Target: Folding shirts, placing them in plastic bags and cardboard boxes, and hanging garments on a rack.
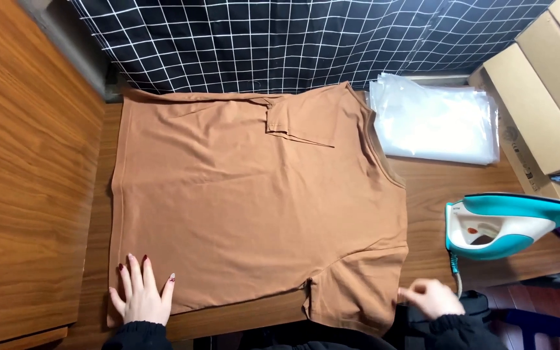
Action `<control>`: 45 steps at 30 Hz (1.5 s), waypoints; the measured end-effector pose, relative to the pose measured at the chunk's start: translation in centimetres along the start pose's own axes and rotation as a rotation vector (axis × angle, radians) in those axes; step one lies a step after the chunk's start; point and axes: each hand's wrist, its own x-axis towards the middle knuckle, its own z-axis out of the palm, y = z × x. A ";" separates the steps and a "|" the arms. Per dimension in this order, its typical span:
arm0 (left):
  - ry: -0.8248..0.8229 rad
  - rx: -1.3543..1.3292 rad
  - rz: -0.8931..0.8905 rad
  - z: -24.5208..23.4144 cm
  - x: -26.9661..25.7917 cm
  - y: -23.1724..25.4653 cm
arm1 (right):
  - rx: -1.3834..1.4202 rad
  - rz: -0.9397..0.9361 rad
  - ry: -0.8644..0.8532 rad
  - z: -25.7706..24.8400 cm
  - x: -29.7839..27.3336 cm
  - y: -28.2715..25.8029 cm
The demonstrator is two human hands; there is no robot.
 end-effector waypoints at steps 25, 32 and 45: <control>-0.142 -0.156 0.059 0.0 -6.4 1.2 | -0.250 -0.525 0.705 13.3 1.6 -5.4; -0.118 -0.330 0.128 -3.9 4.2 7.4 | -0.211 -0.573 0.877 5.5 6.0 -11.8; -0.115 -0.233 0.139 -1.6 5.8 7.0 | -0.299 -0.611 0.731 8.5 4.4 -16.0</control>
